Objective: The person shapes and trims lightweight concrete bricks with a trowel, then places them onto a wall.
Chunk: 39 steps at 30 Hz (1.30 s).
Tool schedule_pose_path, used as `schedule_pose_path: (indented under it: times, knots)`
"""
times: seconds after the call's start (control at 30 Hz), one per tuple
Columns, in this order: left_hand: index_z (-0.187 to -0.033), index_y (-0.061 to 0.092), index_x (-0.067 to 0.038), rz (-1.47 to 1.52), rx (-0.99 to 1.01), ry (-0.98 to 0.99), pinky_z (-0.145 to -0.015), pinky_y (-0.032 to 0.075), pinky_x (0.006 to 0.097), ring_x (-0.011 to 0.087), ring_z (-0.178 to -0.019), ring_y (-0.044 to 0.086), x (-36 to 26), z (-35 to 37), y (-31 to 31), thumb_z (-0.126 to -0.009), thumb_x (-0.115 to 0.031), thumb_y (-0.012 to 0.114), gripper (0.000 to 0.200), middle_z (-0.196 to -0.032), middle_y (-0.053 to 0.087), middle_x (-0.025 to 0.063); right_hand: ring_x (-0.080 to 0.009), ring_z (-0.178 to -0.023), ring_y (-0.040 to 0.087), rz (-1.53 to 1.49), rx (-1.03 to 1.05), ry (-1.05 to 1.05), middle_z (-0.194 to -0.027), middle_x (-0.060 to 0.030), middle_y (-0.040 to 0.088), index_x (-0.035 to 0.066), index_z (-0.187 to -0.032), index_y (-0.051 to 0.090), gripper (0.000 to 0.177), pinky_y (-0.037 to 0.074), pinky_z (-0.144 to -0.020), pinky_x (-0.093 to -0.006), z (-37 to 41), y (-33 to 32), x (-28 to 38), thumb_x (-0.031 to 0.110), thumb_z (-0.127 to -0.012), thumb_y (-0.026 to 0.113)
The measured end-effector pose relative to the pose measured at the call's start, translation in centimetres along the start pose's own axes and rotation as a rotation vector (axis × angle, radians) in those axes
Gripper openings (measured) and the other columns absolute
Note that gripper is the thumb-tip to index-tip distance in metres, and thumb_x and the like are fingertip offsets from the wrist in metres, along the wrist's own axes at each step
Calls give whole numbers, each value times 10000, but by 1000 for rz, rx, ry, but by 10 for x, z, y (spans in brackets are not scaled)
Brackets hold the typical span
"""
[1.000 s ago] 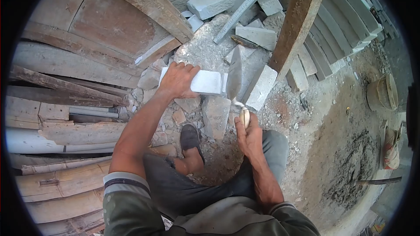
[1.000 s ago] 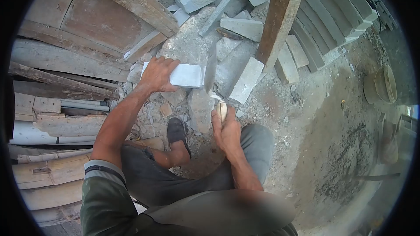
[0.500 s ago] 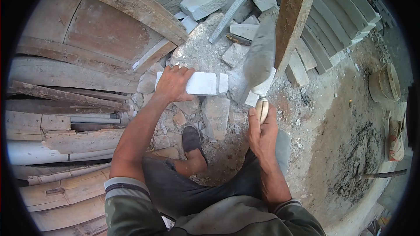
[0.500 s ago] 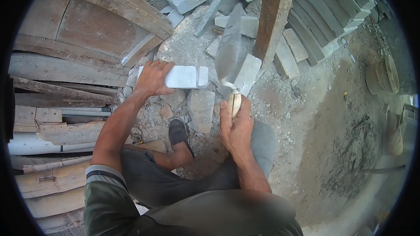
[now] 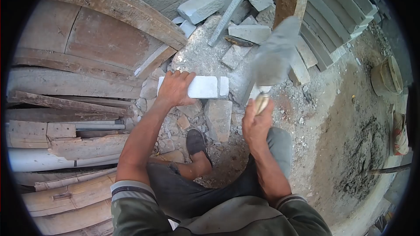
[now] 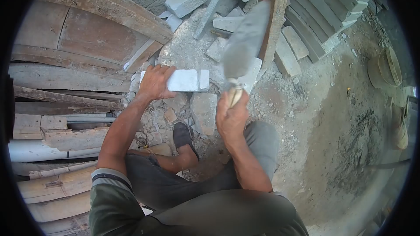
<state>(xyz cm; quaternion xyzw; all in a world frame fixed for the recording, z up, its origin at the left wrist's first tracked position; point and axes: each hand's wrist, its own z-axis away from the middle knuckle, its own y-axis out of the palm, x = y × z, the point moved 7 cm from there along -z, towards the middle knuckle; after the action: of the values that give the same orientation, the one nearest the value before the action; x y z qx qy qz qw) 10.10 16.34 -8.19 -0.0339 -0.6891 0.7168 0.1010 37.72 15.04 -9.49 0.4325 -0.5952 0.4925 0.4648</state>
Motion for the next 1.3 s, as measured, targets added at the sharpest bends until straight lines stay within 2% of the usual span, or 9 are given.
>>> schedule_pose_path:
  times: [0.07,0.3,0.4,0.47,0.6,0.8,0.87,1.1,1.3]
  knots:
    - [-1262,584,-93,5,50,-1,-844,425,435,294,-989,618,-3,1,2,-512,-439,843,865,-1056,673,118,-371,-710,695,667,628,94,-827,-264,661,-44,-1215,500,423,525,-634,-427,29,49,-58,289,-975,604]
    - [-1246,575,-110,3,8,12,-853,417,419,271,-995,619,3,4,-1,-512,-424,859,847,-1063,661,91,-476,-731,674,162,493,176,-808,-276,676,-55,-1198,491,471,524,-694,-543,-13,3,27,335,-956,595]
    - [-1254,595,-92,8,12,11,-840,428,431,286,-982,618,1,1,1,-484,-399,841,865,-1064,670,105,-489,-730,667,50,60,73,-803,-282,675,-49,-1149,533,440,519,-701,-546,0,-1,7,341,-953,597]
    - [-1249,596,-90,17,-8,24,-842,427,435,289,-982,618,-3,1,2,-488,-401,840,857,-1063,670,105,-423,-669,676,606,571,47,-761,-247,666,-35,-1152,538,397,520,-650,-473,38,50,-72,315,-973,596]
    - [-1231,600,-80,38,-70,56,-839,425,444,299,-980,615,3,5,-2,-504,-405,833,829,-1051,668,106,-428,-674,676,328,638,-5,-765,-249,666,-27,-1171,496,407,519,-650,-477,13,15,-14,310,-972,605]
    - [-1256,598,-96,42,-3,38,-847,427,445,312,-987,620,3,2,0,-495,-414,833,857,-1104,678,116,-506,-780,659,48,113,102,-841,-301,673,-23,-1179,501,429,509,-706,-565,11,3,-8,322,-951,616]
    - [-1248,602,-96,30,-31,48,-839,427,445,314,-984,623,2,3,1,-492,-410,836,851,-1076,680,115,-500,-753,659,556,552,92,-828,-302,670,-17,-1190,508,410,510,-661,-537,48,51,-77,306,-961,613]
    - [-1233,609,-101,33,-15,42,-821,434,441,301,-970,630,8,3,0,-479,-407,857,851,-1063,683,98,-507,-733,654,132,312,40,-795,-311,662,-35,-1198,482,397,519,-626,-523,-1,-4,26,280,-973,572]
    - [-1238,603,-99,-10,-28,57,-846,445,458,308,-969,628,0,1,2,-491,-399,848,842,-1066,681,110,-518,-744,649,511,583,113,-765,-325,650,-65,-1187,432,452,504,-660,-566,49,41,-53,307,-971,568]
